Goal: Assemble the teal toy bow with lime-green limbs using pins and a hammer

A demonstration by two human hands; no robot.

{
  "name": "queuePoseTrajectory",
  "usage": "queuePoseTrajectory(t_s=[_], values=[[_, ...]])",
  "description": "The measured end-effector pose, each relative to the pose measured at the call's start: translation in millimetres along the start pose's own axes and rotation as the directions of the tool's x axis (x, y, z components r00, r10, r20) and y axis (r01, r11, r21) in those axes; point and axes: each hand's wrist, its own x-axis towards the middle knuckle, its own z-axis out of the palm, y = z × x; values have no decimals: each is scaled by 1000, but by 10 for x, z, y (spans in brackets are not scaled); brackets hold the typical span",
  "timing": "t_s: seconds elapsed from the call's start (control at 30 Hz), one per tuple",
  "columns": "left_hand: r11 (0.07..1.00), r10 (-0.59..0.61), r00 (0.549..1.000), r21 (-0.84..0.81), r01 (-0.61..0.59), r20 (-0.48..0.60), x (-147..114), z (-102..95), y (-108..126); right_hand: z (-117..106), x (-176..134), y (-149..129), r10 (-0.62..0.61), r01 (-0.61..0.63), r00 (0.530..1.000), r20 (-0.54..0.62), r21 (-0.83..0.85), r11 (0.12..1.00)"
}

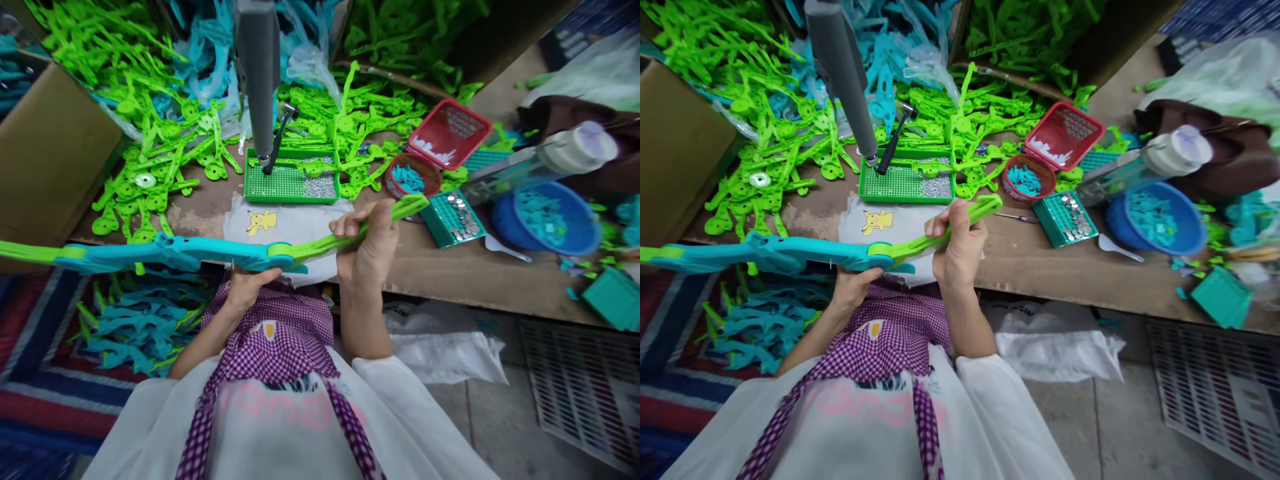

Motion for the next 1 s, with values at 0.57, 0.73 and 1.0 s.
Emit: queuePoseTrajectory(t_s=[0.57,0.73,1.0], values=[[978,-154,987,-137,160,53,-106,-57,286,461,77,-105,20,40,913,407,-138,990],[987,-151,988,-49,153,45,-84,-87,386,541,-1,-213,-21,75,907,421,-112,991],[981,-144,985,-117,155,94,-69,70,488,725,408,-204,70,42,714,696,-143,989]])
